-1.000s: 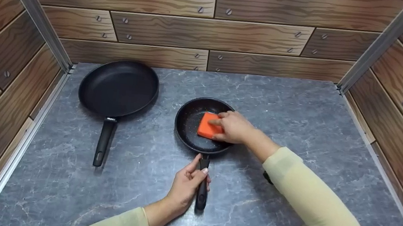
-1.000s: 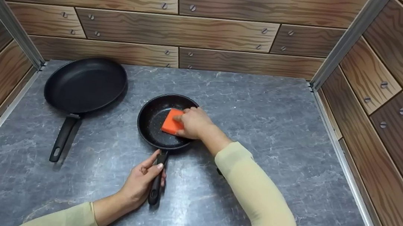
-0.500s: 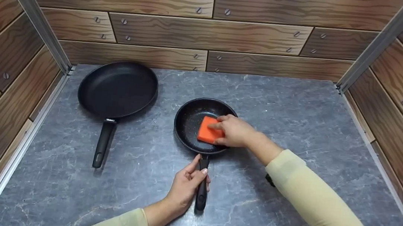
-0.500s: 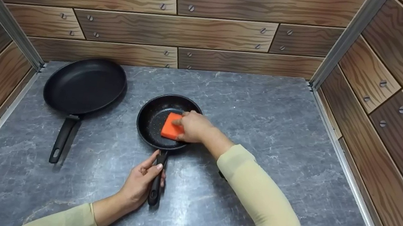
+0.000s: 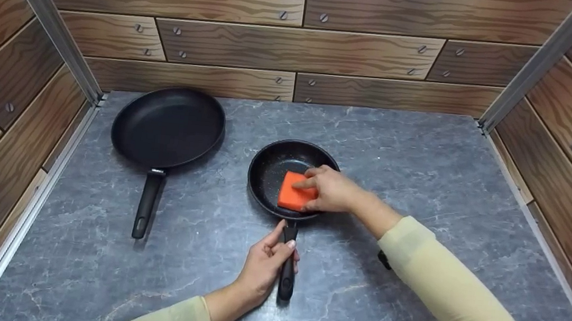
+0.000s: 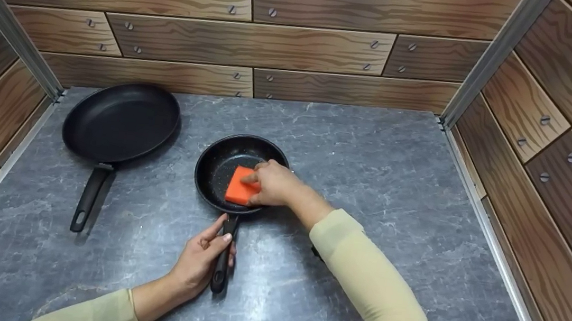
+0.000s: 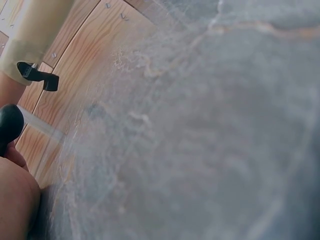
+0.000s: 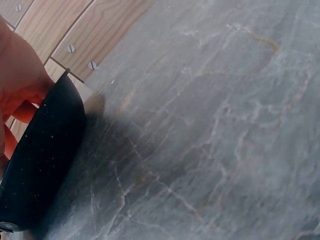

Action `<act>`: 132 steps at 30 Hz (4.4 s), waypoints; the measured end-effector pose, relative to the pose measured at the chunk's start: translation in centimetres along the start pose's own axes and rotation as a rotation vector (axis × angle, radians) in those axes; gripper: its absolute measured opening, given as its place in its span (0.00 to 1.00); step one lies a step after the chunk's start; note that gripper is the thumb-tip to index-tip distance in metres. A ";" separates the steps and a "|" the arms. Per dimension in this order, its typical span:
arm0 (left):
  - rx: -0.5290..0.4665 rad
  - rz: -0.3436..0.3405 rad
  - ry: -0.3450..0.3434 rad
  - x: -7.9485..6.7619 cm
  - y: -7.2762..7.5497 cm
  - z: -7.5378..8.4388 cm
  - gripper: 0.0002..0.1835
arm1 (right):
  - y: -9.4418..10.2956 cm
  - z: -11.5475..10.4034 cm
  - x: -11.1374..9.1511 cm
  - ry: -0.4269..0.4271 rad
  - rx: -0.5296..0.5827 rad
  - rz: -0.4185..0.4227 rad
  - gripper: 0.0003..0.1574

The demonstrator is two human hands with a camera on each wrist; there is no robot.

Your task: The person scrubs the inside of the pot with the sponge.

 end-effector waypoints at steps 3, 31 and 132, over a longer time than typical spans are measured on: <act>-0.005 0.002 0.003 0.1 0.0 0.0 0.39 | -0.1 0.1 0.1 -0.003 0.038 0.004 0.39; 0.017 -0.016 -0.017 -0.1 0.0 0.0 0.40 | -0.9 -1.4 2.3 0.079 0.093 0.022 0.36; 0.015 0.001 -0.005 0.2 0.0 -0.1 0.39 | 1.5 1.4 -2.7 -0.056 0.094 0.266 0.42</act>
Point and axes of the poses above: each hand's wrist, its own x-axis towards the middle knuckle, its own y-axis out of the back of the hand, z = x × y, the point moved 1 cm from there along x, towards the middle knuckle, and after that the axes turned 11 degrees about -z, right-handed, at the moved point
